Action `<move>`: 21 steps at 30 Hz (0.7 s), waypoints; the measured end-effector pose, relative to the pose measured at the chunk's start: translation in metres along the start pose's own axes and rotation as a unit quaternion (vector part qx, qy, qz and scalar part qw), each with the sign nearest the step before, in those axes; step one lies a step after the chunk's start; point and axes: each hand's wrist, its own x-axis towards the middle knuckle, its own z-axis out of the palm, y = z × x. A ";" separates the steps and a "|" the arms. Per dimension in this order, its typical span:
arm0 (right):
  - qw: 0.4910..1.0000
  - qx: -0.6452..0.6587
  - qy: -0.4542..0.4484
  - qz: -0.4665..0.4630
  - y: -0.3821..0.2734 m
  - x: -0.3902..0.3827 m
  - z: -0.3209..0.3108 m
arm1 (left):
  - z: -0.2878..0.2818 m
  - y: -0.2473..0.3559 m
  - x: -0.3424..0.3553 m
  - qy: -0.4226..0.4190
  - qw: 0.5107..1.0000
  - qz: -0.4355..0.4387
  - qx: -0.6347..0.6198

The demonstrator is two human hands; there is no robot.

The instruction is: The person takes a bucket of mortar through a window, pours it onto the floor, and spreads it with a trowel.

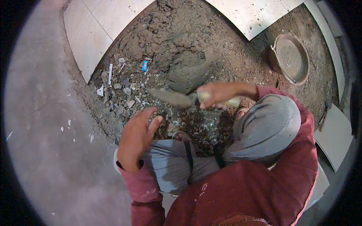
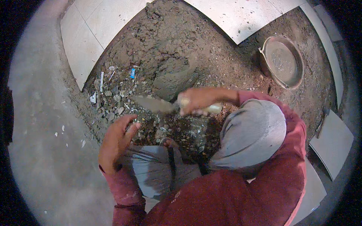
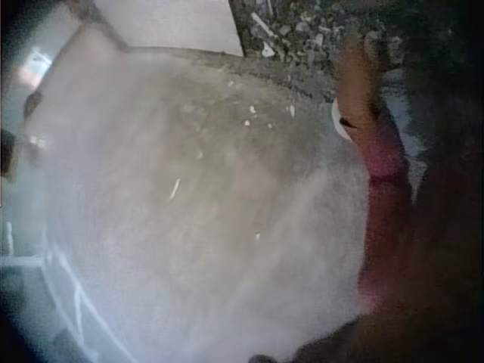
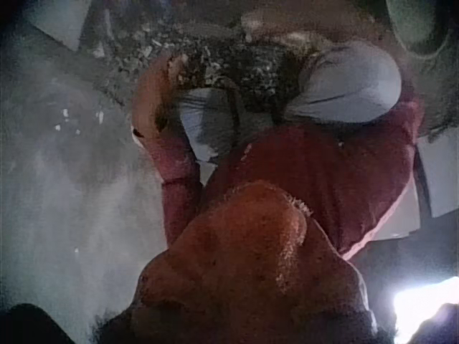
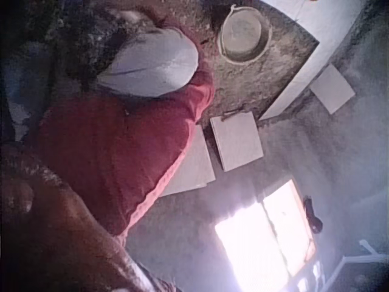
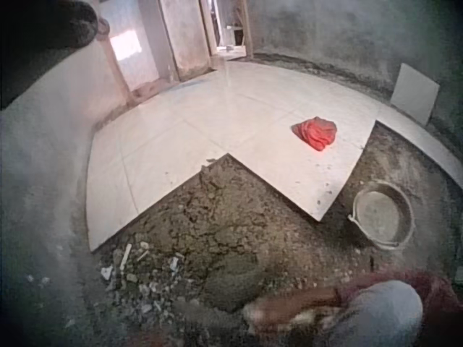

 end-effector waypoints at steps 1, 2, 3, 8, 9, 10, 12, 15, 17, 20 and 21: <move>0.999 0.000 0.029 0.025 0.008 -0.001 0.005 | 0.004 -0.002 0.004 -0.005 1.000 -0.004 -0.003; 0.997 0.000 0.058 0.050 0.014 -0.004 0.008 | 0.007 -0.003 0.008 -0.009 1.000 -0.008 -0.006; 0.994 0.003 0.085 0.072 0.023 -0.003 0.012 | 0.006 -0.003 0.009 -0.015 1.000 -0.014 -0.006; 0.966 -0.032 0.251 -0.058 0.080 -0.020 -0.001 | 0.007 0.018 0.025 -0.016 1.000 -0.005 -0.012; 0.966 0.005 0.256 -0.041 0.076 -0.024 -0.004 | 0.006 0.024 0.026 -0.013 1.000 -0.002 -0.010; 0.964 0.042 0.262 -0.024 0.069 -0.028 -0.007 | 0.007 0.026 0.027 -0.016 1.000 0.015 -0.016; 0.951 0.084 0.296 -0.018 0.069 -0.032 -0.015 | 0.008 0.029 0.027 -0.019 0.998 0.049 -0.026; 0.934 0.218 0.279 0.043 0.060 -0.057 -0.052 | 0.011 0.030 0.029 -0.024 0.998 0.049 -0.011; 0.924 0.211 0.315 0.044 0.056 -0.066 -0.051 | 0.011 0.027 0.027 -0.027 0.998 0.049 -0.012; 0.911 0.250 0.327 0.027 0.066 -0.069 -0.045 | -0.004 0.027 0.027 -0.103 0.990 0.073 -0.055; 0.903 0.267 0.334 0.023 0.069 -0.070 -0.043 | -0.015 0.031 0.027 -0.137 0.984 0.084 -0.076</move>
